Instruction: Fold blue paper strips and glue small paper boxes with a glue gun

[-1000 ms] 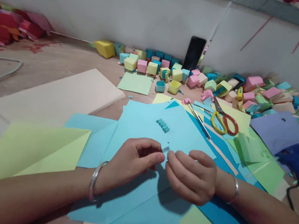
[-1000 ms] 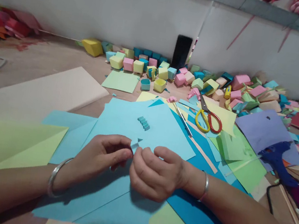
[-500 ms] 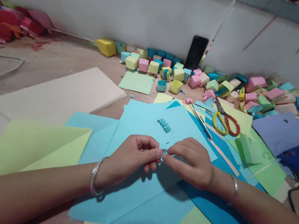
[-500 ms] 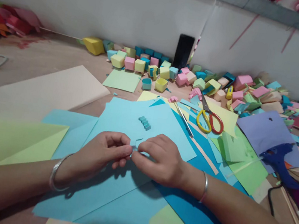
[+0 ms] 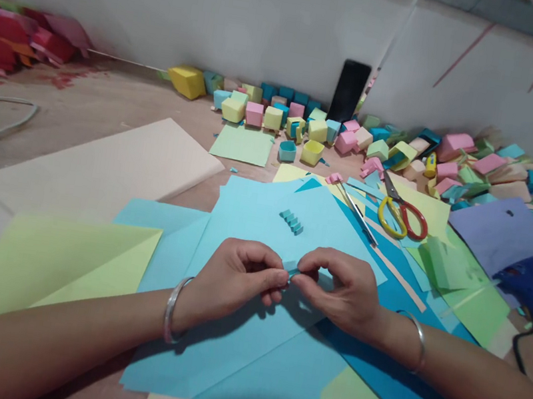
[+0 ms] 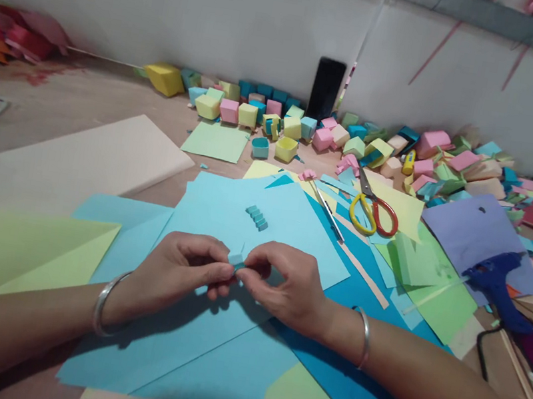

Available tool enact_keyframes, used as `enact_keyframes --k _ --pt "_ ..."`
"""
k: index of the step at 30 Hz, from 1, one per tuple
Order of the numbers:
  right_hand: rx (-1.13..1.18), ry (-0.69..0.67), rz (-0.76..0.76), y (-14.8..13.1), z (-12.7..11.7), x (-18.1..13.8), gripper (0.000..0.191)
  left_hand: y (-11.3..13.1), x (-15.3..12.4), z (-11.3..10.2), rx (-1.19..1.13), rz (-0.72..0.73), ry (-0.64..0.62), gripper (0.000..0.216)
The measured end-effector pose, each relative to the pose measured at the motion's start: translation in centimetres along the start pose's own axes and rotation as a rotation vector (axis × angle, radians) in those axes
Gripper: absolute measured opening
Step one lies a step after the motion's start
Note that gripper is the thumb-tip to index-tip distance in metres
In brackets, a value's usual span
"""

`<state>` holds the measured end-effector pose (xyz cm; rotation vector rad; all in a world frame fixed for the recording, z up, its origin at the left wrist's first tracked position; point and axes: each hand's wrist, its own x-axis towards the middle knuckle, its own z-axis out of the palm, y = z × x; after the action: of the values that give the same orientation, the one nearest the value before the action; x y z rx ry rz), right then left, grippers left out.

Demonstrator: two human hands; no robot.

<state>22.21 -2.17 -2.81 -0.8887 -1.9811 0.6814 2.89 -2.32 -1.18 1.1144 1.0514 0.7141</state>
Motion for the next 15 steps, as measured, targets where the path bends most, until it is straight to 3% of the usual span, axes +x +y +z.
enact_keyframes --k 8,15 --pt "0.192 -0.043 0.190 0.62 0.17 -0.26 0.009 0.11 -0.05 0.28 0.034 0.005 0.026 0.015" --pt "0.214 -0.031 0.228 0.49 0.25 -0.44 0.013 -0.26 -0.03 0.23 0.120 0.084 0.046 0.009"
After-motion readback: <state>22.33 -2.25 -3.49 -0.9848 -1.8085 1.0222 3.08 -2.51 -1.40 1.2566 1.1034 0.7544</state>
